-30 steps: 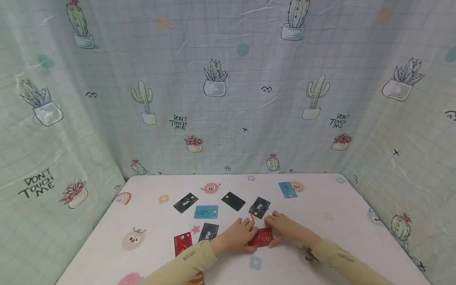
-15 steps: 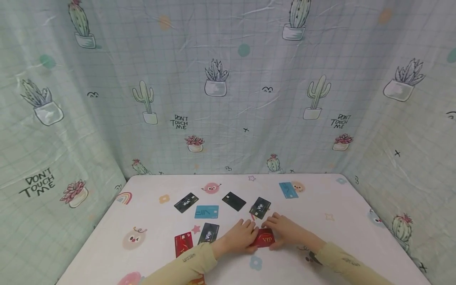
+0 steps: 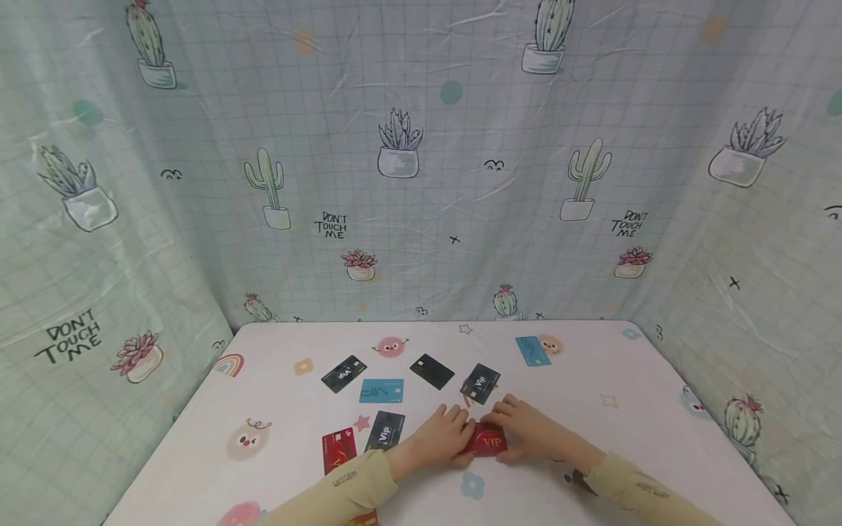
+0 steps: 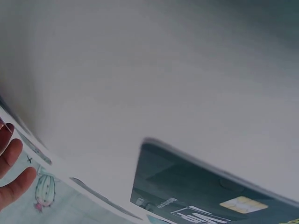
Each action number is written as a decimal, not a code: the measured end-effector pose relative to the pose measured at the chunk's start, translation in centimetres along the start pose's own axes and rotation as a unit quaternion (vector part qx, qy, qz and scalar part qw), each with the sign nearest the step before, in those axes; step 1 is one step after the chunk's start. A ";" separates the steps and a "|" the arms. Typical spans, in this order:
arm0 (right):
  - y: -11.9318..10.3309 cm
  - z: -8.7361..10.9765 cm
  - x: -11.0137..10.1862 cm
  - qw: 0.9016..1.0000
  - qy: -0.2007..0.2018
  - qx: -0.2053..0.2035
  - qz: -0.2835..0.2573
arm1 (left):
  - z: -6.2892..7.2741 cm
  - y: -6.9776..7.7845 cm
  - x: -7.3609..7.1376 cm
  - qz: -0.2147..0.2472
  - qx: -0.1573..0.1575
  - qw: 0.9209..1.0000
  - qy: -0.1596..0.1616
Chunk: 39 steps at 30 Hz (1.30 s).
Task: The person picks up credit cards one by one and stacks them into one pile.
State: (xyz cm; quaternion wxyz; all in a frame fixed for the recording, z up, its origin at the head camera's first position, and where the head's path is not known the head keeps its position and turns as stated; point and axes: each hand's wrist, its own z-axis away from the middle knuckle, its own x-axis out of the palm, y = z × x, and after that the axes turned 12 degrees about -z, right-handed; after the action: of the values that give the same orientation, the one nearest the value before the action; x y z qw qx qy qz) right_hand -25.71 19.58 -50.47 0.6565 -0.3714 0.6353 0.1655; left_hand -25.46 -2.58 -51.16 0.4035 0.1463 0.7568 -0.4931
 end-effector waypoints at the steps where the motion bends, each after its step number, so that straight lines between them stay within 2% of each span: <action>1: -0.1 0.0 0.0 1.000 0.003 -0.002 0.004 | 0.1 -0.1 -0.1 0.001 0.000 1.000 -0.001; 6: -0.4 -0.1 0.0 0.999 0.018 -0.010 0.027 | 0.4 -0.2 -0.1 0.003 -0.003 1.000 -0.003; 11: -0.7 -0.1 0.0 1.000 0.015 0.004 0.022 | 0.8 -0.3 0.0 0.013 -0.005 1.000 0.004; 21: -1.1 -0.1 0.0 0.998 0.042 -0.026 0.045 | 1.5 -0.7 -0.3 0.042 -0.002 0.999 -0.024; 28: -1.6 -0.6 -0.5 0.999 0.023 -0.022 0.035 | 2.1 -1.3 -0.2 0.072 -0.005 0.997 -0.025; 39: -1.9 -1.1 -0.1 1.000 0.003 -0.013 0.018 | 3.3 -1.8 -0.3 0.059 -0.010 0.998 -0.012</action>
State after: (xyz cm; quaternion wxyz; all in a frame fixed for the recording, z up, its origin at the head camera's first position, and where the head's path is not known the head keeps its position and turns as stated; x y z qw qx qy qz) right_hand -25.20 17.57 -49.80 0.6467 -0.3688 0.6417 0.1843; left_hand -24.86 -6.23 -50.36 0.4428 0.1809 0.7466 -0.4624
